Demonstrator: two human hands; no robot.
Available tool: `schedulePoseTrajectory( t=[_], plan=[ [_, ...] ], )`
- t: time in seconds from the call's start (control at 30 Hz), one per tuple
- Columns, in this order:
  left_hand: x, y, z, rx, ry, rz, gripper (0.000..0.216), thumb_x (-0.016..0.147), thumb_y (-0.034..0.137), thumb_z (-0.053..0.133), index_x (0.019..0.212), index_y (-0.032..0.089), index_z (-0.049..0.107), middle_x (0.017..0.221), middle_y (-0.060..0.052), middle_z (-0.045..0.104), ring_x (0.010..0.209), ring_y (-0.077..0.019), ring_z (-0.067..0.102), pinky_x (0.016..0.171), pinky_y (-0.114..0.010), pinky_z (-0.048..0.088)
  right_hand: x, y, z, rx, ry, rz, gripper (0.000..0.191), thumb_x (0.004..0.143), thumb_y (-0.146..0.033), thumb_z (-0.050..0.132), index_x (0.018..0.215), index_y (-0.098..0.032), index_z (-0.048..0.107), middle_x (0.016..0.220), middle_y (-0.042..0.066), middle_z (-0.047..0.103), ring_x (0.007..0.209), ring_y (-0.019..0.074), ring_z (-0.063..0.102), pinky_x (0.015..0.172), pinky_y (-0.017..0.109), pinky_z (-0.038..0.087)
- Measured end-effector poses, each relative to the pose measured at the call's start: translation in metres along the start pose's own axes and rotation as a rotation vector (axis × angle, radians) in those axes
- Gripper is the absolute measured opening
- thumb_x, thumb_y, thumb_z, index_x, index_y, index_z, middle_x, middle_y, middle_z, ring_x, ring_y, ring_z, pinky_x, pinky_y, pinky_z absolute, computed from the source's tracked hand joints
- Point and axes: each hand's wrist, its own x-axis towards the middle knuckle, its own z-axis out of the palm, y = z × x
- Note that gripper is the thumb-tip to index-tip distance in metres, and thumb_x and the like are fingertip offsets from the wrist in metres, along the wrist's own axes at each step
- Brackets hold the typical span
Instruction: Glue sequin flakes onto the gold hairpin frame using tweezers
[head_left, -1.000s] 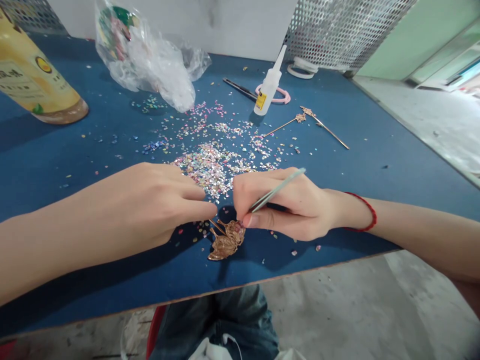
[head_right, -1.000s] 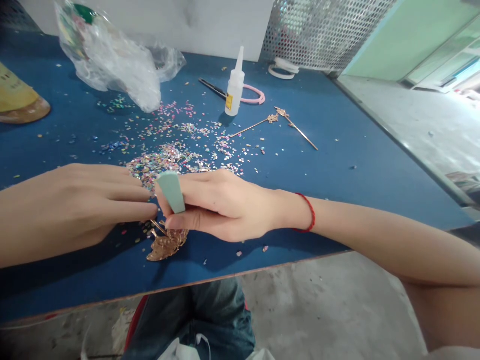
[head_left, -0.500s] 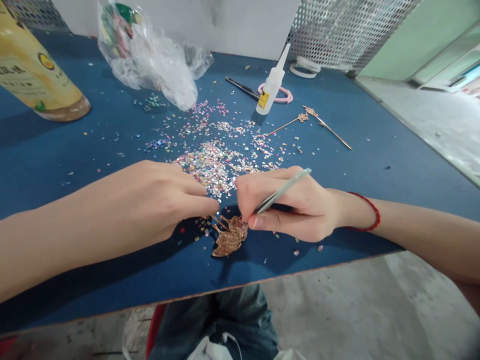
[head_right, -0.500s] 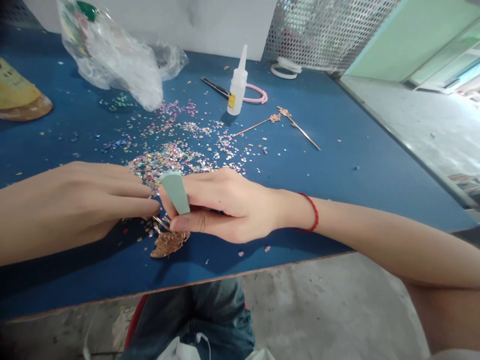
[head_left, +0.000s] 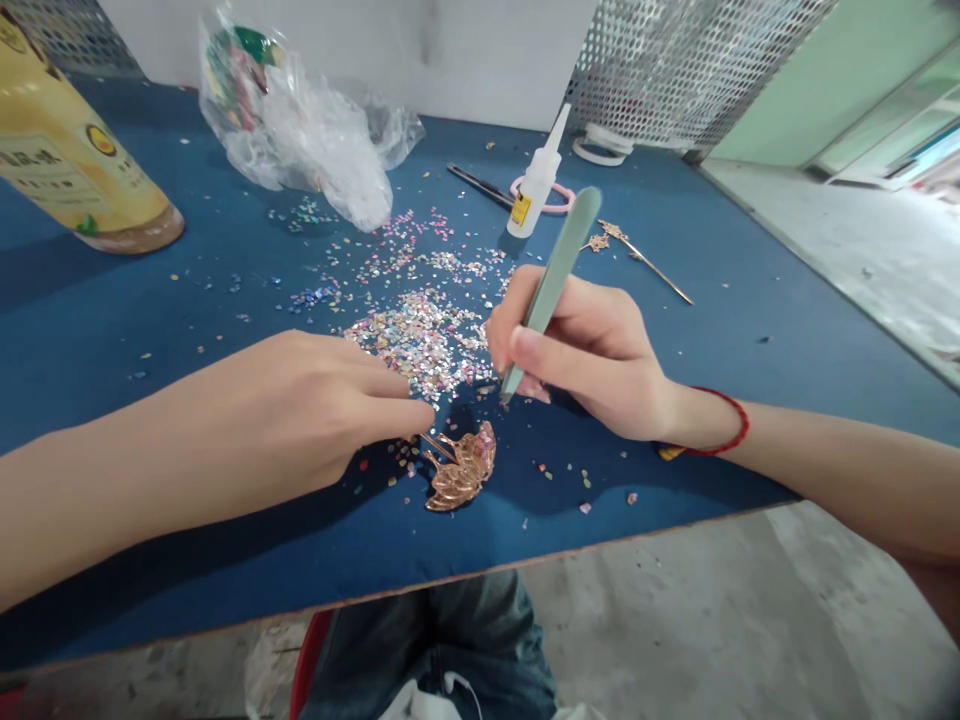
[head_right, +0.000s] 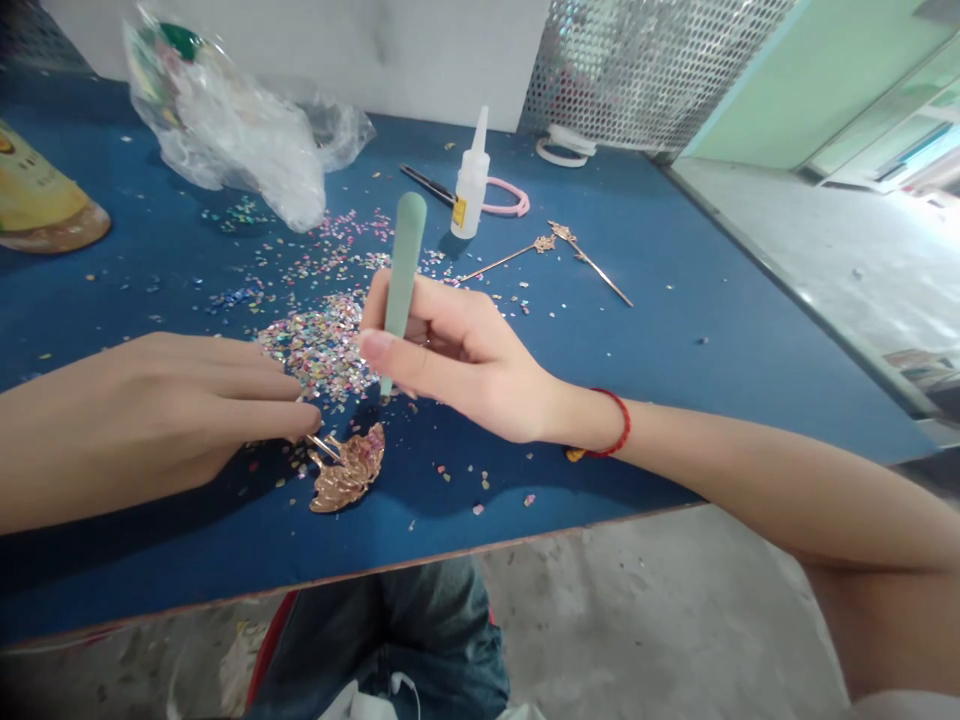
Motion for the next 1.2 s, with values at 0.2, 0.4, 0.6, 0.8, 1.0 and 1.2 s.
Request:
schedulePoseTrajectory(
  t=[0.2, 0.4, 0.6, 0.8, 1.0, 1.2],
  plan=[
    [-0.004, -0.002, 0.008, 0.235, 0.256, -0.001, 0.038, 0.083, -0.005, 0.035, 0.083, 0.021, 0.063, 0.071, 0.001, 0.062, 0.064, -0.0155, 0.052, 0.064, -0.028, 0.037, 0.010, 0.004, -0.005, 0.109, 0.087, 0.052, 0.025, 0.096, -0.026, 0.059, 0.072, -0.016, 0.059, 0.071, -0.001, 0.058, 0.070, 0.0087, 0.055, 0.067, 0.023, 0.044],
    [-0.007, -0.005, 0.002, 0.408, 0.410, -0.060, 0.038, 0.083, -0.004, 0.036, 0.077, 0.022, 0.064, 0.062, 0.001, 0.054, 0.060, -0.0169, 0.045, 0.059, -0.029, 0.032, 0.007, -0.004, -0.005, 0.272, -0.030, 0.227, 0.021, 0.094, -0.030, 0.061, 0.082, -0.015, 0.069, 0.063, -0.004, 0.052, 0.059, 0.0061, 0.047, 0.056, 0.022, 0.037],
    [-0.005, -0.006, 0.005, 0.385, 0.409, -0.074, 0.036, 0.083, -0.003, 0.037, 0.078, 0.021, 0.064, 0.063, 0.001, 0.053, 0.059, -0.0172, 0.046, 0.059, -0.030, 0.033, 0.005, -0.011, -0.005, 0.131, -0.029, 0.288, 0.018, 0.080, -0.031, 0.075, 0.074, -0.014, 0.074, 0.057, -0.003, 0.055, 0.052, 0.0054, 0.040, 0.048, 0.023, 0.028],
    [-0.005, -0.004, 0.007, 0.356, 0.379, -0.092, 0.036, 0.083, -0.001, 0.037, 0.081, 0.022, 0.065, 0.063, 0.001, 0.056, 0.058, -0.0157, 0.049, 0.056, -0.030, 0.032, 0.008, -0.010, -0.004, 0.064, -0.022, 0.329, 0.017, 0.076, -0.029, 0.078, 0.071, -0.013, 0.076, 0.050, -0.003, 0.052, 0.047, 0.0043, 0.033, 0.043, 0.023, 0.022],
    [-0.005, -0.004, 0.009, 0.377, 0.379, -0.095, 0.034, 0.080, 0.001, 0.037, 0.076, 0.024, 0.062, 0.057, 0.002, 0.051, 0.053, -0.0163, 0.049, 0.052, -0.031, 0.029, 0.006, -0.009, -0.005, 0.035, -0.003, 0.350, 0.006, 0.073, -0.022, 0.079, 0.071, -0.016, 0.078, 0.046, -0.005, 0.045, 0.045, 0.0044, 0.029, 0.043, 0.023, 0.019],
    [-0.006, 0.003, 0.005, 0.364, 0.298, -0.146, 0.033, 0.080, 0.001, 0.038, 0.077, 0.023, 0.062, 0.061, 0.002, 0.055, 0.056, -0.0161, 0.052, 0.055, -0.031, 0.029, 0.006, -0.009, -0.004, -0.001, 0.053, 0.363, 0.004, 0.070, -0.018, 0.080, 0.069, -0.016, 0.077, 0.045, -0.006, 0.045, 0.045, 0.0044, 0.030, 0.043, 0.023, 0.020]
  ],
)
